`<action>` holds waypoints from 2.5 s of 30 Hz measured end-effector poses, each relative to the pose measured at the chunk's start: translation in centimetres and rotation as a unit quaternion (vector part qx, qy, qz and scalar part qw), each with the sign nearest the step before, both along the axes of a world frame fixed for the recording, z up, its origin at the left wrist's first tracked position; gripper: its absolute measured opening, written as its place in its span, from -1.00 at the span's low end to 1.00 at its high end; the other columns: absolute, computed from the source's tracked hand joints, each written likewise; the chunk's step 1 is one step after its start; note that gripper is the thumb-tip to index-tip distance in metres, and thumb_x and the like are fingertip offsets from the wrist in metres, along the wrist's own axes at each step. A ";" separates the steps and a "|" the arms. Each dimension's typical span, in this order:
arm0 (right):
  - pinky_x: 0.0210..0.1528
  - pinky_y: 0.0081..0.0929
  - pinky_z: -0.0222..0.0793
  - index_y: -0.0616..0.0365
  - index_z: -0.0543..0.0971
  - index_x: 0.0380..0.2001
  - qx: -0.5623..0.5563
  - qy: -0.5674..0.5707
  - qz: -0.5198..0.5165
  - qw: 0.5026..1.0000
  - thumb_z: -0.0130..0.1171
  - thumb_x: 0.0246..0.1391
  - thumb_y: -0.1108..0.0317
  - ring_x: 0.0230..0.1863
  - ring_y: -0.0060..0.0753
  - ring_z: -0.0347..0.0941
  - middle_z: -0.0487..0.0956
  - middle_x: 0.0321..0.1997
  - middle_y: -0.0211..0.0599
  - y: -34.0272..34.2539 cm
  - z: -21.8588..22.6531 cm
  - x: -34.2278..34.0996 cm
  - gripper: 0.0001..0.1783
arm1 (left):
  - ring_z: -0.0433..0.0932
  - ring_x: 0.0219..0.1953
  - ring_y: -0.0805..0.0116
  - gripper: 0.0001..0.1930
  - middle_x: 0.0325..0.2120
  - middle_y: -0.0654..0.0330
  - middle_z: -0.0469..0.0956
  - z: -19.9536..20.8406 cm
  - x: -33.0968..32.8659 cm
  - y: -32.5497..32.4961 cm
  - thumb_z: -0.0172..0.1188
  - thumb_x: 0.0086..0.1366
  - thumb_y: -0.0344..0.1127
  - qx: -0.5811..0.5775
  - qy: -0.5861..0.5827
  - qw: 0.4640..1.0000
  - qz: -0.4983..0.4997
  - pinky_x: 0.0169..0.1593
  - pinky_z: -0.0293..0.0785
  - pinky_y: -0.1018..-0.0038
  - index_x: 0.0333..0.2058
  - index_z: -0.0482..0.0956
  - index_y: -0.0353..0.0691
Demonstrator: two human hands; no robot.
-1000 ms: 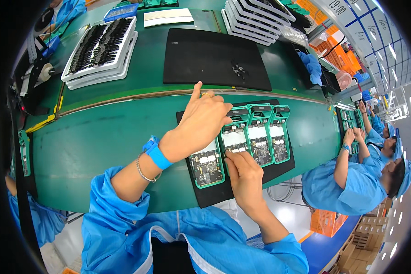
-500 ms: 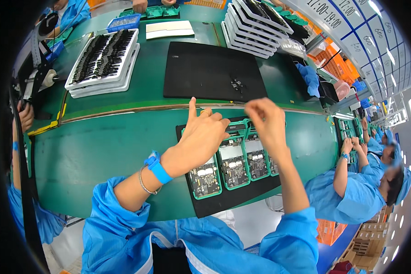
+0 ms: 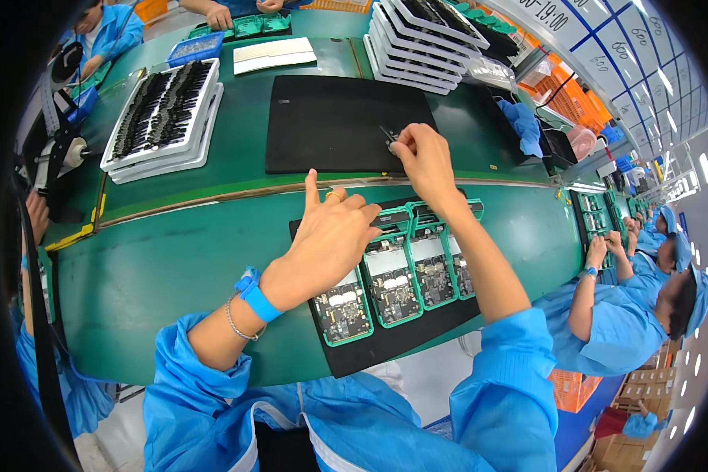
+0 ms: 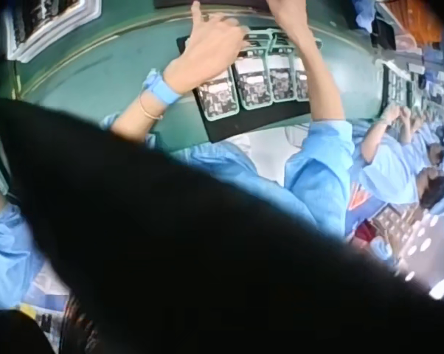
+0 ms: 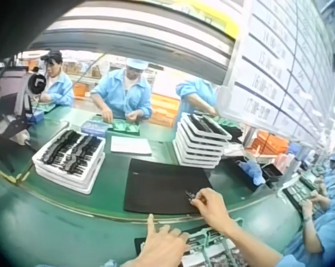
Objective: The person is assembling small electronic components into PCB boards at a factory workstation.
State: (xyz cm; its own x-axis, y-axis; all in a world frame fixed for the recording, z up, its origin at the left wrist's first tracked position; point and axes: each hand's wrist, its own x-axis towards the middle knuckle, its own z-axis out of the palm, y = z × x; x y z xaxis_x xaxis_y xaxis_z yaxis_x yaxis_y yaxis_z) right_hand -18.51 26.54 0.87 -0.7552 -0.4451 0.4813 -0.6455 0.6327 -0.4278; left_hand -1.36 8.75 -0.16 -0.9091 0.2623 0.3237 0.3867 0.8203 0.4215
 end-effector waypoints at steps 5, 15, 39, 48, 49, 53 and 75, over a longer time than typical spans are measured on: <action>-0.25 -0.47 0.45 0.30 0.64 -0.24 -0.099 -0.109 -0.042 0.988 0.41 0.24 0.53 -0.40 -0.51 0.54 0.64 -0.37 -0.26 3.7 1.8 11.8 -0.88 | 0.62 0.04 -0.02 -0.84 -0.29 0.10 0.66 0.1 0.1 -0.3 0.29 0.45 -0.32 -0.010 -0.012 1.000 0.003 0.47 -0.03 -0.56 -0.13 0.74 -0.26; -0.27 -0.43 0.52 0.30 0.71 -0.20 -0.045 -0.046 -0.121 0.991 0.39 0.19 0.66 -0.36 -0.37 0.60 0.71 -0.25 -0.20 6.4 -0.8 21.8 -0.87 | 0.60 0.06 -0.05 -0.85 -0.27 0.05 0.67 0.3 0.2 -0.4 0.30 0.40 -0.38 -0.032 0.018 0.999 0.009 0.46 0.03 -0.56 -0.13 0.72 -0.29; -0.31 -0.43 0.52 0.29 0.76 -0.27 0.011 -0.268 -0.086 0.959 0.42 0.21 0.47 -0.40 -0.51 0.61 0.73 -0.37 -0.14 7.0 2.3 17.7 -0.91 | 0.61 0.04 -0.08 -0.88 -0.29 0.05 0.66 -0.1 0.4 -0.2 0.30 0.41 -0.37 -0.024 0.025 0.999 0.029 0.45 0.06 -0.55 -0.17 0.71 -0.29; -0.25 -0.25 0.52 0.32 0.75 -0.25 0.013 -0.011 -0.004 1.000 0.40 0.23 0.34 -0.40 -0.13 0.64 0.71 -0.40 -0.09 3.4 0.1 -2.4 -0.79 | 0.61 0.06 -0.05 -0.87 -0.27 0.07 0.67 0.7 0.4 -0.2 0.30 0.44 -0.34 -0.036 -0.013 0.999 0.020 0.46 0.01 -0.57 -0.17 0.70 -0.26; -0.24 -0.23 0.52 0.33 0.74 -0.28 0.023 -0.050 -0.030 0.998 0.42 0.22 0.31 -0.39 -0.10 0.65 0.69 -0.43 -0.08 2.6 -0.6 -4.1 -0.77 | 0.61 0.06 -0.05 -0.87 -0.26 0.07 0.66 0.7 0.4 -0.2 0.30 0.44 -0.33 -0.037 -0.018 0.999 0.016 0.45 0.01 -0.57 -0.16 0.70 -0.26; -0.23 -0.20 0.52 0.34 0.70 -0.38 0.045 -0.115 -0.058 0.991 0.45 0.19 0.25 -0.34 -0.02 0.68 0.68 -0.48 -0.04 0.6 -2.3 -6.9 -0.70 | 0.61 0.08 -0.04 -0.84 -0.24 0.09 0.66 0.8 0.4 -0.3 0.28 0.45 -0.32 -0.022 -0.016 1.000 0.011 0.45 0.03 -0.55 -0.11 0.71 -0.25; -0.27 -0.44 0.51 0.33 0.69 -0.20 -0.067 -0.058 -0.188 0.978 0.39 0.21 0.62 -0.38 -0.42 0.57 0.68 -0.28 -0.21 12.0 -1.3 19.4 -0.89 | 0.62 0.02 0.01 -0.81 -0.35 0.09 0.63 -0.4 -4.6 6.7 0.30 0.38 -0.41 -0.012 0.061 0.998 -0.014 0.54 -0.06 -0.45 -0.07 0.73 -0.26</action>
